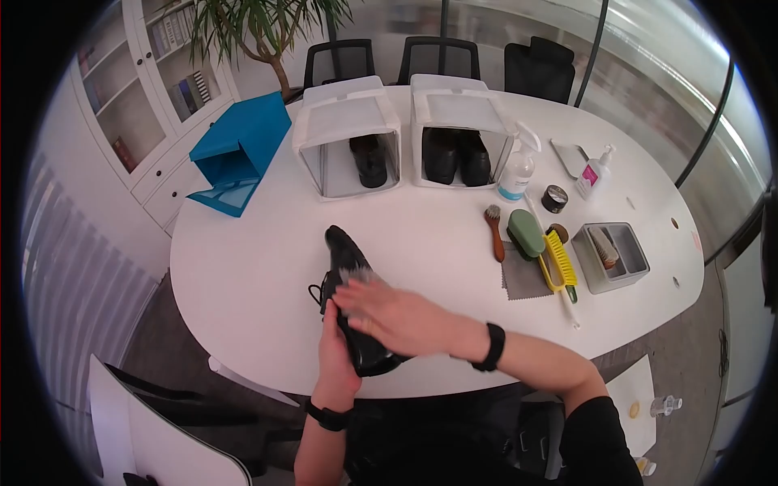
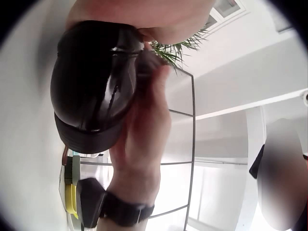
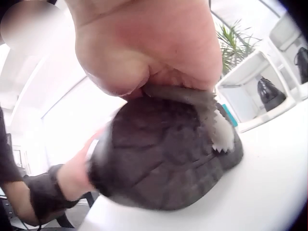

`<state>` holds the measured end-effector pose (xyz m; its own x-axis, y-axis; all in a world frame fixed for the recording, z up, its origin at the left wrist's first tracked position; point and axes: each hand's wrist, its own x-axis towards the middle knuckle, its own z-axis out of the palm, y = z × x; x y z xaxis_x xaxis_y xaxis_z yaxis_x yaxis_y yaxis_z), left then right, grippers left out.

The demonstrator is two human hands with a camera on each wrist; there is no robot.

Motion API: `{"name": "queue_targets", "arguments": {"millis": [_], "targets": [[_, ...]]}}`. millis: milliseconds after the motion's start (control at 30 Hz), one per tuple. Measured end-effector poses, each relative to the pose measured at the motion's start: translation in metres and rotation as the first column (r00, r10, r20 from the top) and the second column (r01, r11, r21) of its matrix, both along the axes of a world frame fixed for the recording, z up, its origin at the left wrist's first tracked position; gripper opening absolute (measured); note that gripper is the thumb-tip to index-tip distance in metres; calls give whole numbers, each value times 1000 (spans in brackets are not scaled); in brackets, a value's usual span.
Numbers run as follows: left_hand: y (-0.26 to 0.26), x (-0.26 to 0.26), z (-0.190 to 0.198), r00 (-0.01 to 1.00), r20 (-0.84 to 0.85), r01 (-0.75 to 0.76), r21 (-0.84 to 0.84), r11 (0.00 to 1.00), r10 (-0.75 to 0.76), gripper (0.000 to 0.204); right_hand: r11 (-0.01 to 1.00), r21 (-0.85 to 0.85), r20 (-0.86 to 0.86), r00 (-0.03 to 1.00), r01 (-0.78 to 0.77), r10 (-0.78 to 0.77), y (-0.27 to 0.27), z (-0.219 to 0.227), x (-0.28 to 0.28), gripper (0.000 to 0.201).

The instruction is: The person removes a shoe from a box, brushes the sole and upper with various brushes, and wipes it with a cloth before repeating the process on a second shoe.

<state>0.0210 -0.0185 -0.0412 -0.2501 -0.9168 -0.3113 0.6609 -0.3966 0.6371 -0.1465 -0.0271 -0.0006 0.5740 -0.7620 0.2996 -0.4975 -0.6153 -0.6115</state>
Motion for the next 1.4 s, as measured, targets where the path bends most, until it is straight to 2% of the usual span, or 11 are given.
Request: {"name": "queue_targets", "arguments": {"millis": [200,400,500,600,700,800,867,967,1033,1267,1400], "targets": [[7,-2,14,994,68,90,3,996,-90,56,916,-391,-193,966,87,-174,69,-19,-2,52],[-5,-4,26,964,-266,13,-40,999,-23,55,834,-525,-271,962,-171,27,98,-11,-43,56],[-6,-4,42,957,-290,-53,-94,994,24,53,972,162,-401,889,-168,220,107,14,-63,28],[1,-9,54,975,-198,-129,-155,979,97,51,908,320,-258,947,269,-190,100,38,-88,30],[7,-6,36,990,9,-130,-286,950,138,50,795,600,520,711,91,-474,86,39,-99,41],[11,-1,31,986,69,-120,-347,930,153,45,816,557,555,661,155,-505,76,34,-103,43],[18,7,41,770,622,229,-478,848,142,40,828,529,536,684,186,-496,73,38,-101,44],[13,-2,53,356,793,562,-604,565,494,27,759,607,533,590,233,-607,63,37,-96,44],[14,-6,57,169,776,678,-539,500,607,57,766,563,526,581,309,-621,50,28,-102,44],[8,-15,50,29,936,862,-201,465,351,66,666,370,149,666,647,-731,30,36,-78,34],[8,-25,46,112,928,863,-268,428,354,68,912,-285,1,952,295,-307,12,-21,-70,35]]}}
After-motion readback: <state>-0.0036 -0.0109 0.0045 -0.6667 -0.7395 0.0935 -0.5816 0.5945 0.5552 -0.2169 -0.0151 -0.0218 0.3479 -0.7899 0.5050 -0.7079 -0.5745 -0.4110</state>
